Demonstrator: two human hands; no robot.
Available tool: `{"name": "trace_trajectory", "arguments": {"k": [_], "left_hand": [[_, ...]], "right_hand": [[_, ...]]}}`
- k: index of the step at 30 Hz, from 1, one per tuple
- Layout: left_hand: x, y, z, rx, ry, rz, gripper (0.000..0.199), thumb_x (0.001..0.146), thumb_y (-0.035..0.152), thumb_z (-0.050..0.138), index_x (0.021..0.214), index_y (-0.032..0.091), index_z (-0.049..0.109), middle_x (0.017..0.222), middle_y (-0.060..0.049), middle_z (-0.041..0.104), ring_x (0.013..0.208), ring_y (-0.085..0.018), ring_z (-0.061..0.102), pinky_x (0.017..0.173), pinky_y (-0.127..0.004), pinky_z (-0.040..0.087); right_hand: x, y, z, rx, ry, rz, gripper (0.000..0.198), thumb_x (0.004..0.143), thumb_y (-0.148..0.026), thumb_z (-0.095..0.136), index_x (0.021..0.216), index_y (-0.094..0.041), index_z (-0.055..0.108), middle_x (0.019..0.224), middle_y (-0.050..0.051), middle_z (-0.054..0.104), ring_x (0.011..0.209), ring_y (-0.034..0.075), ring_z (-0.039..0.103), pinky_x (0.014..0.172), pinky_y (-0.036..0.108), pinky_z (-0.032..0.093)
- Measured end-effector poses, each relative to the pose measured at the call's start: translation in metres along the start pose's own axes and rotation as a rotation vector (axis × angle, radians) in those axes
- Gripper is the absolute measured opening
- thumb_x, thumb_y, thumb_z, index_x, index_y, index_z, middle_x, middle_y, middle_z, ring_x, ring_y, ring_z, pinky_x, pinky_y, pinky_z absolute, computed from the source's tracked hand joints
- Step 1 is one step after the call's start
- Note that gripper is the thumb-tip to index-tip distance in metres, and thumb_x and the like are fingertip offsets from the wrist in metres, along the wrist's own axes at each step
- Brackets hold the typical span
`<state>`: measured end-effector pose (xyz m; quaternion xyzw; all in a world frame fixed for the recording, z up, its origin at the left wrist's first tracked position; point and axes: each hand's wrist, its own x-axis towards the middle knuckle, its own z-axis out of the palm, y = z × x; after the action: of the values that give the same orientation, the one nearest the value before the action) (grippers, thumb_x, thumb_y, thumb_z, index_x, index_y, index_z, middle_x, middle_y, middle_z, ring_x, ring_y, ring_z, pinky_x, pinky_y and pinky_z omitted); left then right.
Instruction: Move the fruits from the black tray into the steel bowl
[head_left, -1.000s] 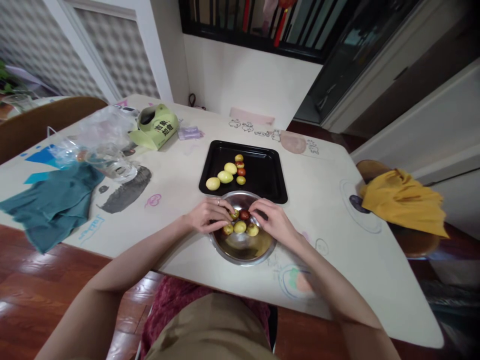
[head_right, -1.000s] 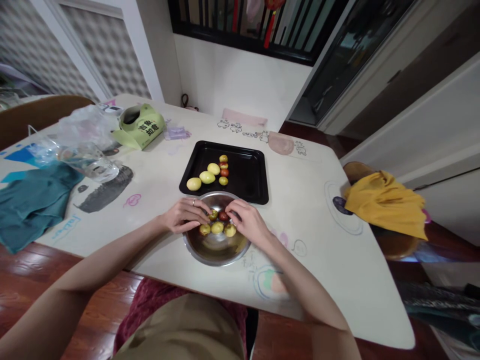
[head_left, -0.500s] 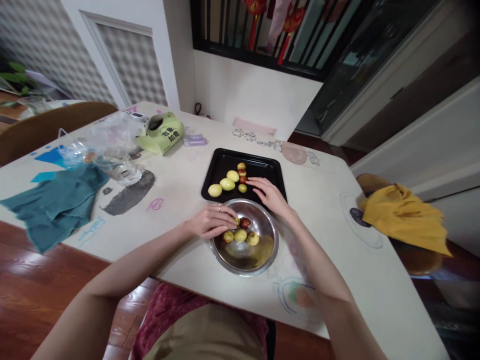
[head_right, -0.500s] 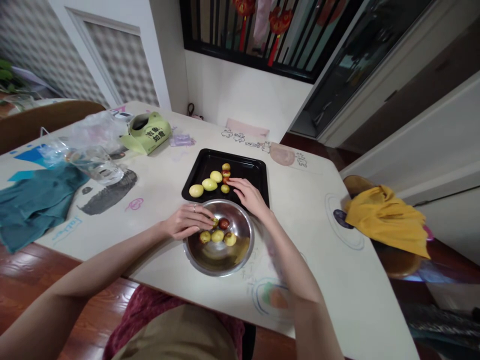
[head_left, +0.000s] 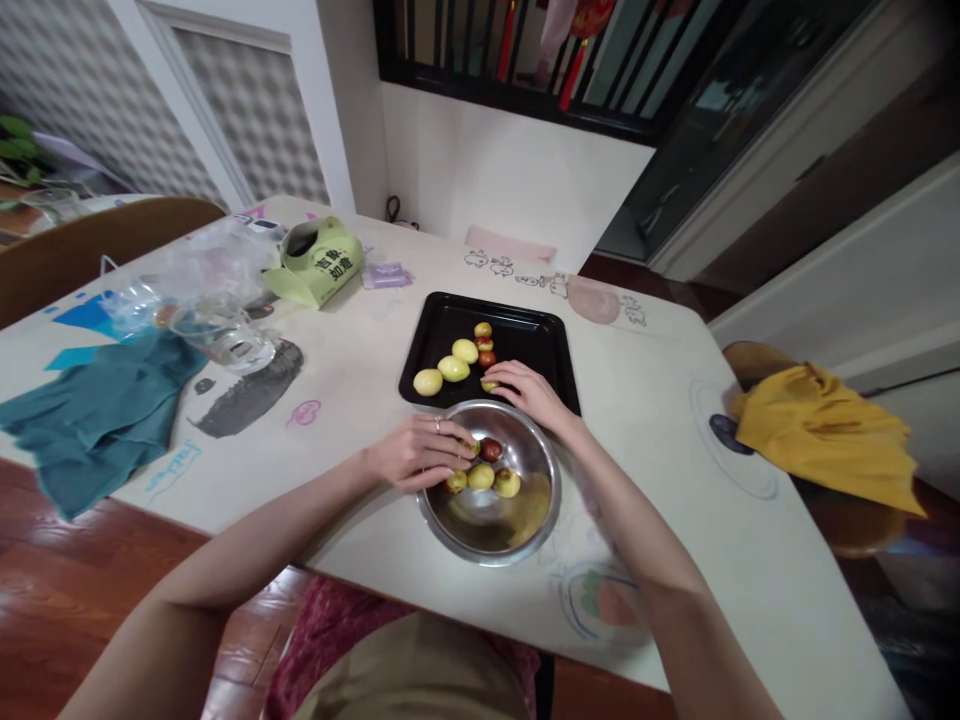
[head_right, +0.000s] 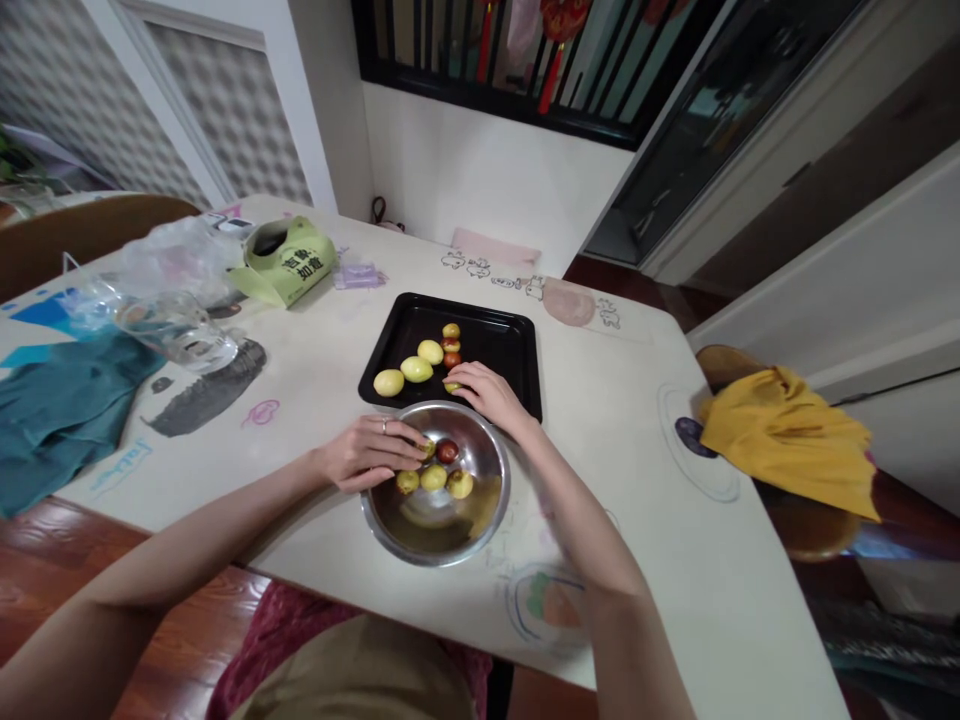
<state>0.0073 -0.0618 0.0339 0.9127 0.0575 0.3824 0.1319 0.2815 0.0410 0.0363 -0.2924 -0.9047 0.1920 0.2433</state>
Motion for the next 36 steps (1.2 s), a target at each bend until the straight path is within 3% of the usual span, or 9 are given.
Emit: {"name": "trace_trajectory", "arguments": {"k": [3,8,16,20,24,29,32,36], "left_hand": [[0.000,0.000,-0.001,0.013,-0.008,0.004,0.034,0.107,0.026,0.046,0.117,0.013,0.076,0.112,-0.016,0.083,0.120,-0.031,0.075,0.093,-0.043,0.063],[0.000,0.000,-0.001,0.039,-0.027,-0.006,0.036,0.108,0.028,0.045,0.112,0.016,0.079,0.111,-0.015,0.083,0.118,-0.029,0.076,0.093,-0.042,0.063],[0.002,0.001,-0.002,0.042,0.002,0.016,0.029,0.106,0.024,0.049,0.111,0.014,0.076,0.108,-0.016,0.083,0.117,-0.028,0.076,0.094,-0.039,0.062],[0.003,0.001,-0.003,0.052,0.009,0.032,0.030,0.107,0.023,0.048,0.108,0.012,0.076,0.106,-0.016,0.083,0.116,-0.029,0.076,0.095,-0.040,0.062],[0.003,0.001,-0.002,0.060,0.004,0.038,0.032,0.108,0.025,0.046,0.106,0.013,0.076,0.105,-0.015,0.083,0.116,-0.029,0.076,0.095,-0.039,0.062],[0.002,0.001,-0.002,0.049,-0.004,0.024,0.033,0.108,0.025,0.047,0.105,0.012,0.076,0.105,-0.015,0.083,0.116,-0.029,0.077,0.096,-0.040,0.063],[0.001,0.000,-0.002,0.047,-0.017,0.015,0.033,0.108,0.025,0.046,0.106,0.012,0.077,0.106,-0.016,0.083,0.118,-0.029,0.076,0.096,-0.040,0.063],[0.001,0.000,-0.003,0.054,-0.017,0.014,0.031,0.107,0.025,0.047,0.107,0.014,0.076,0.107,-0.015,0.083,0.117,-0.029,0.077,0.095,-0.040,0.063]], "right_hand": [[-0.001,-0.001,0.003,0.065,0.009,0.011,0.021,0.103,-0.030,0.062,0.116,-0.025,0.079,0.124,0.010,0.073,0.117,0.026,0.070,0.106,0.045,0.057],[-0.007,0.002,0.004,0.107,0.010,0.078,0.032,0.100,-0.029,0.066,0.131,-0.025,0.073,0.127,0.010,0.068,0.119,0.026,0.070,0.106,0.045,0.057],[-0.025,0.001,-0.012,0.026,0.016,0.069,0.031,0.102,-0.032,0.064,0.130,-0.023,0.071,0.122,0.012,0.070,0.116,0.030,0.068,0.104,0.050,0.058],[-0.040,-0.020,-0.025,-0.045,0.124,0.044,0.035,0.107,-0.029,0.056,0.140,-0.026,0.066,0.127,0.012,0.066,0.120,0.028,0.066,0.106,0.049,0.058],[-0.056,-0.054,-0.036,-0.081,0.188,0.003,0.032,0.108,-0.026,0.054,0.138,-0.028,0.066,0.131,0.012,0.066,0.124,0.027,0.066,0.108,0.047,0.059],[-0.070,-0.087,-0.036,-0.056,0.011,-0.026,0.026,0.109,-0.024,0.051,0.130,-0.026,0.067,0.129,0.011,0.068,0.116,0.024,0.071,0.101,0.041,0.062],[-0.073,-0.092,-0.033,-0.020,-0.139,-0.035,0.023,0.109,-0.023,0.051,0.124,-0.023,0.068,0.129,0.012,0.069,0.113,0.023,0.072,0.098,0.036,0.062],[-0.071,-0.092,-0.030,0.037,-0.234,-0.016,0.019,0.108,-0.023,0.053,0.120,-0.022,0.068,0.130,0.012,0.069,0.115,0.023,0.071,0.098,0.035,0.060]]}}
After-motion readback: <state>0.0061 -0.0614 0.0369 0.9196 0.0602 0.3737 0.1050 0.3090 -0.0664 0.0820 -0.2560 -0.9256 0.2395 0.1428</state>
